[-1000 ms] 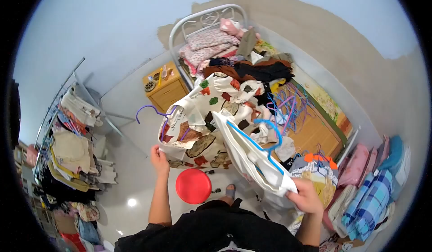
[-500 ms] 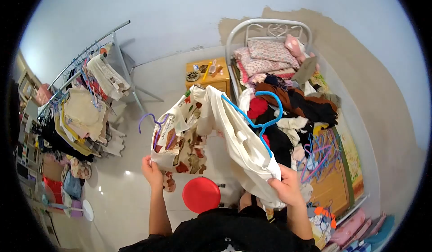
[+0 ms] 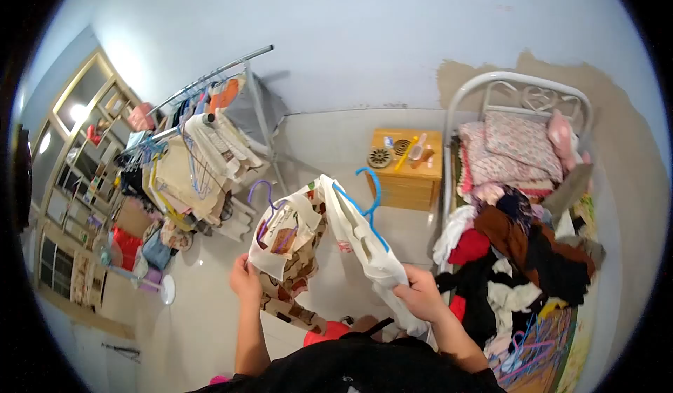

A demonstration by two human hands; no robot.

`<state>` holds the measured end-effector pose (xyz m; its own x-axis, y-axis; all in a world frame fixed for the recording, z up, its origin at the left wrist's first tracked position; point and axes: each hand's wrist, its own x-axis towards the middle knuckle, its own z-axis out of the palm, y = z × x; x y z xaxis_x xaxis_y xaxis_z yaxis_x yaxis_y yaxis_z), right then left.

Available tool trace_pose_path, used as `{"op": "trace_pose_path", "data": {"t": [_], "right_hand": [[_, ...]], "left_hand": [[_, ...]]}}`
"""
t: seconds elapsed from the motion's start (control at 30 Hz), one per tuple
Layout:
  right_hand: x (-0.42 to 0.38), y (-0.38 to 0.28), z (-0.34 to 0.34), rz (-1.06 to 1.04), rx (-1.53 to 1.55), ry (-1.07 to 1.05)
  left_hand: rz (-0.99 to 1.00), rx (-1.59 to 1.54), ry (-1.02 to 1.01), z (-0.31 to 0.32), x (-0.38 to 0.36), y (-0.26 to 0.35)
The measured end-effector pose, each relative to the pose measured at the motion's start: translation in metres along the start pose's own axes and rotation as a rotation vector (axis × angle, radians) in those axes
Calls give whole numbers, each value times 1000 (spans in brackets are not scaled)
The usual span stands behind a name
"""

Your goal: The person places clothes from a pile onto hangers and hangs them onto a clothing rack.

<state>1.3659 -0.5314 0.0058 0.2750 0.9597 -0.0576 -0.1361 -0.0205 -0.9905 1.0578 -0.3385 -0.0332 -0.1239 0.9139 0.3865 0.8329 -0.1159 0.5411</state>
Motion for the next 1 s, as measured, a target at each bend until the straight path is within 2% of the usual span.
{"op": "trace_pose_path", "data": {"t": [0.1, 0.23, 0.4, 0.5, 0.7, 0.77, 0.83, 0.9, 1.0], "right_hand": [[69, 14, 6, 52, 48, -113], [156, 27, 18, 73, -34, -223], [270, 12, 35, 59, 84, -259], [345, 1, 49, -19, -75, -230], [483, -13, 86, 19, 0, -156], [529, -2, 89, -31, -37, -216], [569, -3, 92, 1, -66, -195], [607, -2, 95, -32, -9, -180], [670, 5, 94, -2, 73, -204]], "left_hand": [[-11, 22, 126, 9, 6, -8], [-139, 29, 138, 10, 14, -10], [-226, 41, 105, 34, 66, 9], [-188, 100, 109, 76, 106, -7], [-275, -72, 36, 122, 171, 6], [-193, -71, 105, 134, 193, 13], [-199, -91, 107, 147, 215, 18], [-136, -64, 104, 157, 236, 28], [-150, -76, 115, 176, 270, 35]]}}
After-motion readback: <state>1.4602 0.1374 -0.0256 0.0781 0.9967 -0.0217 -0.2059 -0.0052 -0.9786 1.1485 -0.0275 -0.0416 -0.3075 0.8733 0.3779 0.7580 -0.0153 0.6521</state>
